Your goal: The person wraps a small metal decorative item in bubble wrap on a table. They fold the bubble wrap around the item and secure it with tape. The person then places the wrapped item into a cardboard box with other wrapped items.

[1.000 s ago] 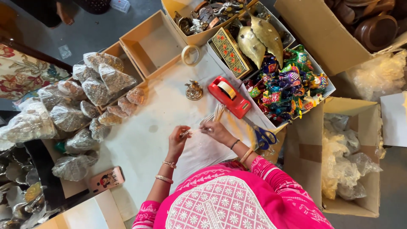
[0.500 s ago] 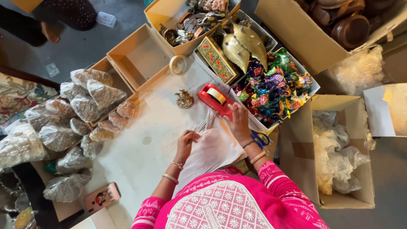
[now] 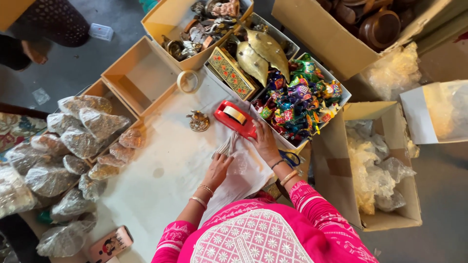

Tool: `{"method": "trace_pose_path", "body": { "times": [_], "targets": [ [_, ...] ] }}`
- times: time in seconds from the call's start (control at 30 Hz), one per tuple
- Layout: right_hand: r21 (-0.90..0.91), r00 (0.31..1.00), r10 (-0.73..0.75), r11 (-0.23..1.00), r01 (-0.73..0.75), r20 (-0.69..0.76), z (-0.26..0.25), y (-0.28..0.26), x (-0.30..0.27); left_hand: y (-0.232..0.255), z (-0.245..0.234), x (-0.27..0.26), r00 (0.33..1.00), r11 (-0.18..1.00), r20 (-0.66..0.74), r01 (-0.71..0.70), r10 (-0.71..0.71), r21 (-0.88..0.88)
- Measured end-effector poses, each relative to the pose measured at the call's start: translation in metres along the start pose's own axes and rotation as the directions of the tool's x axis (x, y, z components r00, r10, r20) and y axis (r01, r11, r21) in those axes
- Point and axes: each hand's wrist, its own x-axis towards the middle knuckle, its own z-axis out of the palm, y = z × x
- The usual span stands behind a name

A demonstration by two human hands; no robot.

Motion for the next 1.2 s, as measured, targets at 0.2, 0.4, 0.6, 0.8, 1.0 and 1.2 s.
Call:
{"method": "trace_pose_path", "body": {
  "times": [0.2,0.4,0.6,0.8,1.0,1.2],
  "targets": [
    [-0.095,0.998,-0.065,0.993,0.063,-0.019,-0.019,-0.016,-0.002,0.010,-0.027,0.002,0.986,0.941,-0.106,0.088,-0.129,-0.325],
    [-0.079,0.992,-0.084,0.994,0.077,-0.093,-0.036,-0.010,-0.010,-0.026,-0.049,-0.024,0.862,0.876,-0.317,0.249,-0.395,-0.414],
    [-0.036,0.985,-0.113,0.993,0.109,-0.128,-0.045,-0.011,-0.002,-0.077,-0.049,-0.051,0.734,0.873,-0.476,0.372,-0.485,-0.316],
    [-0.002,0.982,-0.141,0.990,0.142,-0.127,-0.044,-0.026,0.029,-0.106,-0.029,-0.072,0.685,0.799,-0.448,0.588,-0.574,-0.125],
    [-0.033,0.985,-0.078,0.997,0.074,-0.154,-0.042,-0.033,0.082,-0.126,0.005,-0.082,0.773,0.787,-0.445,0.580,-0.452,0.208],
    [-0.108,0.985,-0.015,0.994,-0.004,-0.174,-0.023,-0.028,0.130,-0.124,0.000,-0.078,0.758,0.788,-0.442,0.594,-0.479,0.165]
  ]
}}
